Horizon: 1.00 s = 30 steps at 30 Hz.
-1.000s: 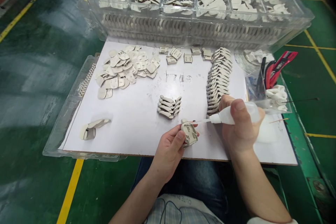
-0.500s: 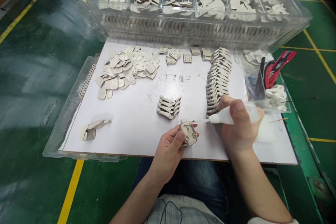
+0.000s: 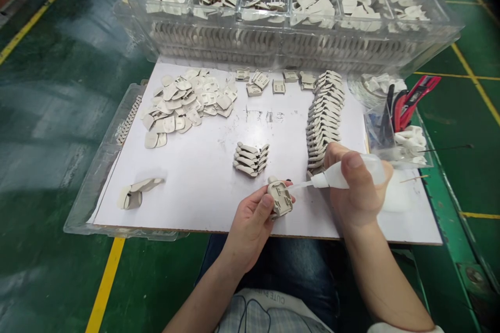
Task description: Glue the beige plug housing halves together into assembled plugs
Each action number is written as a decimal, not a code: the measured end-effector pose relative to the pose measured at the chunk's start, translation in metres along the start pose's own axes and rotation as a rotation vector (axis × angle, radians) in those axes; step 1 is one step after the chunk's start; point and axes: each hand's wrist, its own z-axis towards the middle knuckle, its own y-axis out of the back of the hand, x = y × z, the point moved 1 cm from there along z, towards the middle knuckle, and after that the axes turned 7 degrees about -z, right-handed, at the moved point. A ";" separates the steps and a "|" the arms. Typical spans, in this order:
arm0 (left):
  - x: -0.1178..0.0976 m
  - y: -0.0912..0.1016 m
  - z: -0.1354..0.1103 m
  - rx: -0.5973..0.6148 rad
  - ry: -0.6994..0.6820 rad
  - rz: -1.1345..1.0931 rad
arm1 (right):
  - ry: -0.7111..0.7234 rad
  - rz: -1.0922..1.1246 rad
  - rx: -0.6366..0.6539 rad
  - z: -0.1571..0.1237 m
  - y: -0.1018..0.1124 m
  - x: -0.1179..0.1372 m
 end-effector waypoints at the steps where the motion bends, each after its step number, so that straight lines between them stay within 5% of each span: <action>1: 0.000 0.000 0.000 0.004 0.000 -0.002 | 0.004 0.003 -0.001 0.000 0.000 0.000; 13: -0.002 -0.002 0.000 0.035 -0.003 0.014 | 0.007 0.058 -0.030 0.002 0.001 0.002; 21: 0.000 -0.002 0.001 0.030 -0.016 0.005 | 0.054 0.074 0.115 0.000 0.000 0.002; 30: 0.000 -0.002 0.000 0.042 -0.023 -0.011 | 0.054 0.050 0.130 0.001 0.000 0.003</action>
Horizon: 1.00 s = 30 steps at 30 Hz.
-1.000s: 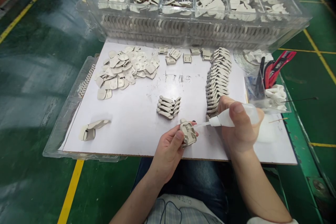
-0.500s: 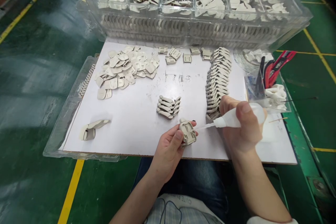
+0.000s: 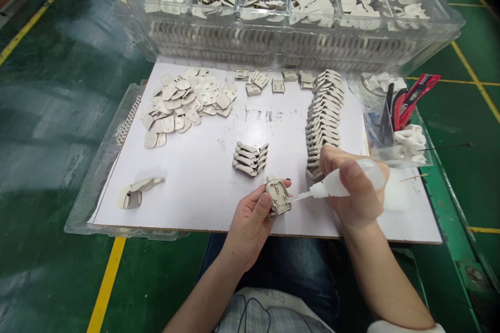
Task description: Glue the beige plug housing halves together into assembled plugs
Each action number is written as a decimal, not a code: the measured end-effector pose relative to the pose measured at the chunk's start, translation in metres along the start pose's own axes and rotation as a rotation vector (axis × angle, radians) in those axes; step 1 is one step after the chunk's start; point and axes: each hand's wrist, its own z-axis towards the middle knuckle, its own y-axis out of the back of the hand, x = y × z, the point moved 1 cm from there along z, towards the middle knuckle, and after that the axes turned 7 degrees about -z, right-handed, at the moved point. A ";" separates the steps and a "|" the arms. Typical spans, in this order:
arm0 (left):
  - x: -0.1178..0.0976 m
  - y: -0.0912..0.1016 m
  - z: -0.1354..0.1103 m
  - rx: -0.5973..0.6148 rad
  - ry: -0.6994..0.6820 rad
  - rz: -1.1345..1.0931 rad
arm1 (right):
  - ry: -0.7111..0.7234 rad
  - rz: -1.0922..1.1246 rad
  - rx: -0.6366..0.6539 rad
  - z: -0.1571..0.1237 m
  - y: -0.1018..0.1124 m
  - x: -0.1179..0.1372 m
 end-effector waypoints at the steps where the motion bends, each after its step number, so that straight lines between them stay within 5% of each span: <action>1: 0.000 0.000 0.000 -0.002 0.001 0.001 | -0.002 -0.005 -0.014 0.000 0.000 0.000; 7: -0.001 0.002 -0.001 0.000 -0.004 0.001 | -0.039 -0.012 -0.116 0.003 0.005 -0.002; 18: 0.000 0.004 0.000 0.003 -0.002 0.005 | -0.031 -0.020 -0.055 0.002 0.006 -0.001; 25: -0.001 0.003 -0.001 -0.015 0.003 0.015 | -0.216 0.160 -0.156 0.018 0.009 0.003; 30: -0.003 -0.001 -0.003 -0.026 -0.004 -0.013 | -0.404 0.120 -0.049 0.028 0.007 0.004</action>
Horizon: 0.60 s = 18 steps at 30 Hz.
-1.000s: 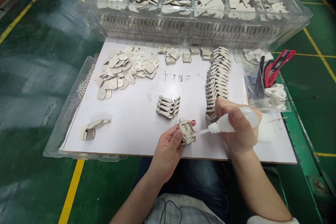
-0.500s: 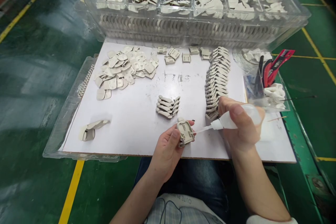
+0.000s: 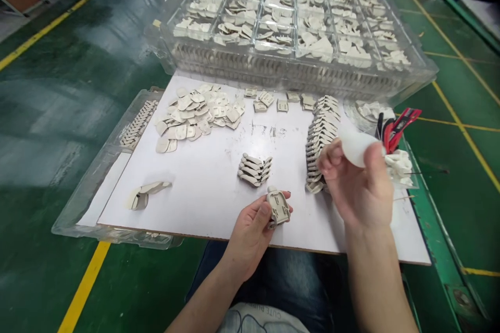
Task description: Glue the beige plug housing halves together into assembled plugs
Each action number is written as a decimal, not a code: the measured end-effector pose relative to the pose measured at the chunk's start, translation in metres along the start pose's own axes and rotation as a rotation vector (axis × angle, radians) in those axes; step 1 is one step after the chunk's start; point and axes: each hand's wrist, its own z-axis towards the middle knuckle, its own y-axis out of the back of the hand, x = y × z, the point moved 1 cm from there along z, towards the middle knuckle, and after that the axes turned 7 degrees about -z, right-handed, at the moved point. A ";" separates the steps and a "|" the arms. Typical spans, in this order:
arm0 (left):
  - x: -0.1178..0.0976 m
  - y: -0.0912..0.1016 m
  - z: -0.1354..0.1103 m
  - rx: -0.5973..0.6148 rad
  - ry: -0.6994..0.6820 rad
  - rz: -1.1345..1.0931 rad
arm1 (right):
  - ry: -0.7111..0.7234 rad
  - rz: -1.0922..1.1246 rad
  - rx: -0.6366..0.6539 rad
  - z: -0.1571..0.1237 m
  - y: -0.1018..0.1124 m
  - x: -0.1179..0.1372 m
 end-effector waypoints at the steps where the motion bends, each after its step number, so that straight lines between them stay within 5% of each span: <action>1: 0.000 0.000 0.000 0.003 -0.003 -0.007 | -0.010 -0.062 0.042 0.003 -0.002 0.001; 6: 0.001 0.000 0.000 0.044 -0.004 -0.053 | 0.055 -0.627 0.275 0.031 -0.020 0.007; 10: 0.001 0.003 0.001 0.098 0.004 -0.079 | 0.118 -1.016 0.284 0.061 -0.038 -0.006; 14: 0.002 0.007 0.001 0.180 -0.030 -0.074 | 0.076 -1.137 0.287 0.069 -0.041 -0.011; 16: 0.002 0.009 -0.002 0.202 -0.043 -0.066 | 0.182 -1.154 0.234 0.059 -0.039 0.007; 18: 0.003 0.011 -0.007 0.211 -0.025 -0.053 | 0.449 -1.152 0.096 0.043 -0.041 0.036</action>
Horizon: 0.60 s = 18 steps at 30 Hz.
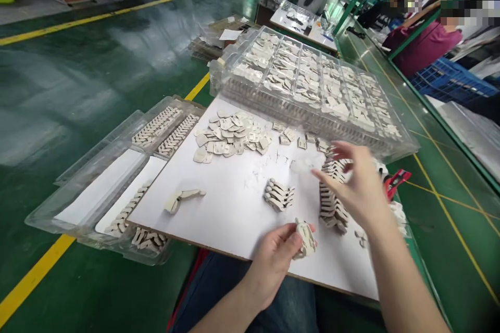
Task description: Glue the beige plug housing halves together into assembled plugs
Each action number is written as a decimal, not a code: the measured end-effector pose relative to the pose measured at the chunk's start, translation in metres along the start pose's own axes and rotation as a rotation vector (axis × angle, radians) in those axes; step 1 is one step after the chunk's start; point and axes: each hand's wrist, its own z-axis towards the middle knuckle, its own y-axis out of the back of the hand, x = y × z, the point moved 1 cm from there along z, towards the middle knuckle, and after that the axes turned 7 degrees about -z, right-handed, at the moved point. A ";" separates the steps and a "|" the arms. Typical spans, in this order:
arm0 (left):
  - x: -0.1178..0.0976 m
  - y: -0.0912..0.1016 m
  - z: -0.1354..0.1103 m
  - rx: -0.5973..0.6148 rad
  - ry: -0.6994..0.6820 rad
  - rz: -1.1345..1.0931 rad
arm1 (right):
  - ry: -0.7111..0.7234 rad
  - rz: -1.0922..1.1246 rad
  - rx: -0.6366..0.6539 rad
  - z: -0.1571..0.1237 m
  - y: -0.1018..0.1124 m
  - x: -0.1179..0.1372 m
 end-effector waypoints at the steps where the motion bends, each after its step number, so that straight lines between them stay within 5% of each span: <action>1: 0.000 0.000 -0.003 0.006 0.014 0.003 | 0.052 -0.016 -0.114 -0.001 0.011 0.012; 2: 0.001 0.000 -0.005 0.017 0.026 0.005 | 0.098 -0.029 -0.165 0.001 0.018 0.024; 4: 0.002 -0.001 -0.009 0.044 0.039 0.014 | 0.248 -0.010 -0.050 0.010 0.013 0.047; 8: 0.001 0.001 -0.009 0.012 0.007 0.000 | 0.215 -0.230 0.290 0.042 -0.050 0.068; 12: -0.002 0.004 -0.006 0.012 -0.027 -0.045 | 0.151 -0.378 0.374 0.060 -0.098 0.067; 15: -0.003 0.003 -0.006 0.022 -0.021 -0.021 | 0.162 -0.372 0.390 0.062 -0.099 0.068; 18: -0.002 0.001 -0.006 0.011 -0.005 -0.005 | 0.181 -0.327 0.334 0.055 -0.075 0.072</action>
